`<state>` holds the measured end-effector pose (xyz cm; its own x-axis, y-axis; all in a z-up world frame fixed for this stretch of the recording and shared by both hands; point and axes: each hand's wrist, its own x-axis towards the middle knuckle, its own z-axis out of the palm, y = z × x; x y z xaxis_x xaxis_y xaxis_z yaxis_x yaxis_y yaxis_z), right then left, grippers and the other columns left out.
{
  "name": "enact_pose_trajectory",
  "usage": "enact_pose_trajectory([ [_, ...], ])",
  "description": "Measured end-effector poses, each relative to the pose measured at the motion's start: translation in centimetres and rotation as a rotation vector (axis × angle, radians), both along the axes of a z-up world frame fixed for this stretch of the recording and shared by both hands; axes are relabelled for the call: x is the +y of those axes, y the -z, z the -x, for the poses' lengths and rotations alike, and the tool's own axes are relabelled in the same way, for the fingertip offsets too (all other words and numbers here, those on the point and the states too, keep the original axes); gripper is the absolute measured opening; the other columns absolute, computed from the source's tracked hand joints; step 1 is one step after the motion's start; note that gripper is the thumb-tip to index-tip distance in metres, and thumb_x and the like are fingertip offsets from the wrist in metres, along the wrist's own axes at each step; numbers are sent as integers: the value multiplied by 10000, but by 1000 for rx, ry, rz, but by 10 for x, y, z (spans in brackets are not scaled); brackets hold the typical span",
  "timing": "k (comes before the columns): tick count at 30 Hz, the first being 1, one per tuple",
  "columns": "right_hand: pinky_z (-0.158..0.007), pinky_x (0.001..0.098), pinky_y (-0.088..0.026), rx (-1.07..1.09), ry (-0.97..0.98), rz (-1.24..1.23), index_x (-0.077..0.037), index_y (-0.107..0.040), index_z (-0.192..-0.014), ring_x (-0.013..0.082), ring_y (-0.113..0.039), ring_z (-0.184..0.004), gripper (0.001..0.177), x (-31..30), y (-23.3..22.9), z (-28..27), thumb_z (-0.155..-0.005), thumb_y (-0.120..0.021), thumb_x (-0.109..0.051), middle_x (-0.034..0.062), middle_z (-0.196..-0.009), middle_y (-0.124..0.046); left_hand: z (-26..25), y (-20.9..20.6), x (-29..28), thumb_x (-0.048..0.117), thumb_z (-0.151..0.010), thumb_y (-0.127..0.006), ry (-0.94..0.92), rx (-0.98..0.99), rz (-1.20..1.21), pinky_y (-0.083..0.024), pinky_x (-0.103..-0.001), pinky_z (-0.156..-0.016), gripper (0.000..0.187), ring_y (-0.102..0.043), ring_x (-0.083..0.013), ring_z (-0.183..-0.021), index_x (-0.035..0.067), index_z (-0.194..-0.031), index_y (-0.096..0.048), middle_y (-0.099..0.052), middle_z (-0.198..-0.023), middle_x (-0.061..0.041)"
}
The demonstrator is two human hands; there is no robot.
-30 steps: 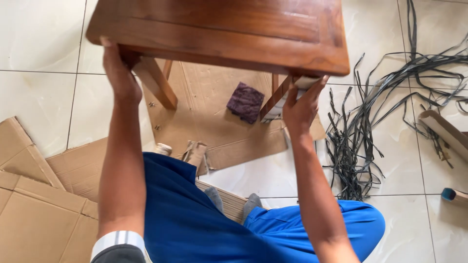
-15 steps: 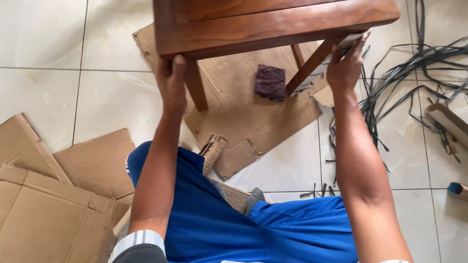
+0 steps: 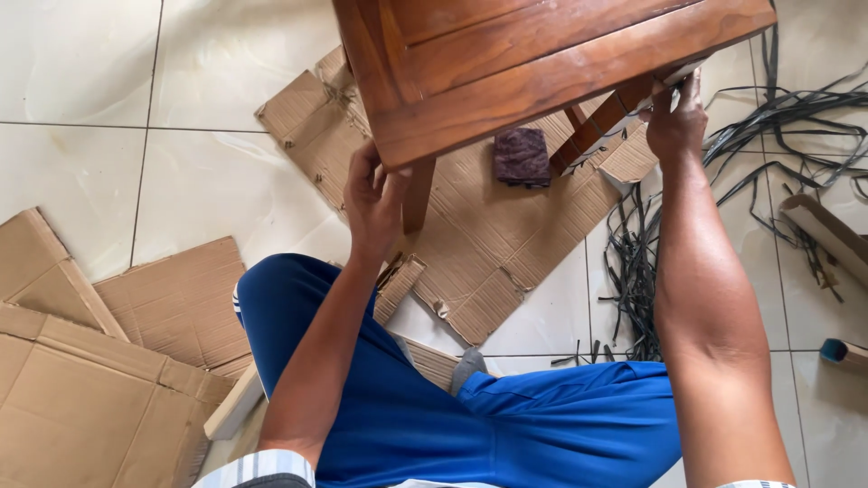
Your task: Wrapping the legs of a wooden table with protective cardboard and plastic strips.
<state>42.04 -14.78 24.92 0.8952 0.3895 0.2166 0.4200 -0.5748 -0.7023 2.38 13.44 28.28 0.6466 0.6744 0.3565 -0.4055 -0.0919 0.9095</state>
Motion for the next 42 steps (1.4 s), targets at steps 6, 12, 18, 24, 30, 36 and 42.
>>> enact_pose_trajectory([
  [6,-650,262,-647,44,55,38,-181,-143,-1606,179,-808,-831,557,-6,-7,15,-1200,-502,-304,180,-1375,-664,22,-14,-40,181,-977,-687,-45,39,23,-440,-358,-1128,444,-559,-204,-1179,11,-1356,-529,-554,-1239,-78],
  [12,-684,309,-664,32,-43,38,-136,-280,-1564,248,-777,-835,465,-8,-26,33,-1152,-495,-122,212,-1263,-660,28,1,-76,226,-903,-752,-189,-45,-31,-426,-311,-1013,459,-501,-188,-1055,10,-1247,-538,-485,-1140,-62],
  [18,-597,255,-602,95,-41,-51,-198,-283,-1571,180,-801,-857,448,-4,-1,32,-1169,-478,-156,115,-1231,-717,37,16,-72,2,-772,-443,-250,-1,-111,-421,-293,-936,394,-467,-207,-967,-25,-1150,-548,-500,-1079,-109],
  [24,-688,252,-718,175,117,-481,-112,-268,-1603,260,-823,-890,496,-4,103,113,-1178,-511,-194,197,-1444,-597,44,87,-38,272,-1114,-496,-279,524,-50,-555,-432,-776,256,-671,-299,-871,73,-1103,-655,-642,-895,-151],
  [30,-568,307,-581,622,74,-279,-114,-658,-1111,225,-738,-737,264,-23,211,265,-1113,-527,-343,118,-963,-749,77,236,-41,392,-867,-659,214,1384,-580,-574,-543,-911,341,-682,-320,-1083,179,-1130,-620,-680,-1075,-71],
  [36,-750,337,-614,761,-222,260,-183,-740,-1234,192,-786,-795,283,-22,253,310,-1003,-657,-324,92,-927,-803,86,300,-47,250,-854,-653,357,1599,-632,-561,-601,-909,450,-705,-434,-1090,49,-1252,-590,-717,-1093,-175],
  [42,-683,310,-618,968,-352,-81,-229,-588,-1445,237,-782,-823,493,19,174,354,-989,-726,-354,160,-1044,-780,89,239,-64,130,-841,-674,370,1412,-849,-602,-571,-843,521,-738,-443,-974,229,-1337,-549,-723,-1016,-159],
])
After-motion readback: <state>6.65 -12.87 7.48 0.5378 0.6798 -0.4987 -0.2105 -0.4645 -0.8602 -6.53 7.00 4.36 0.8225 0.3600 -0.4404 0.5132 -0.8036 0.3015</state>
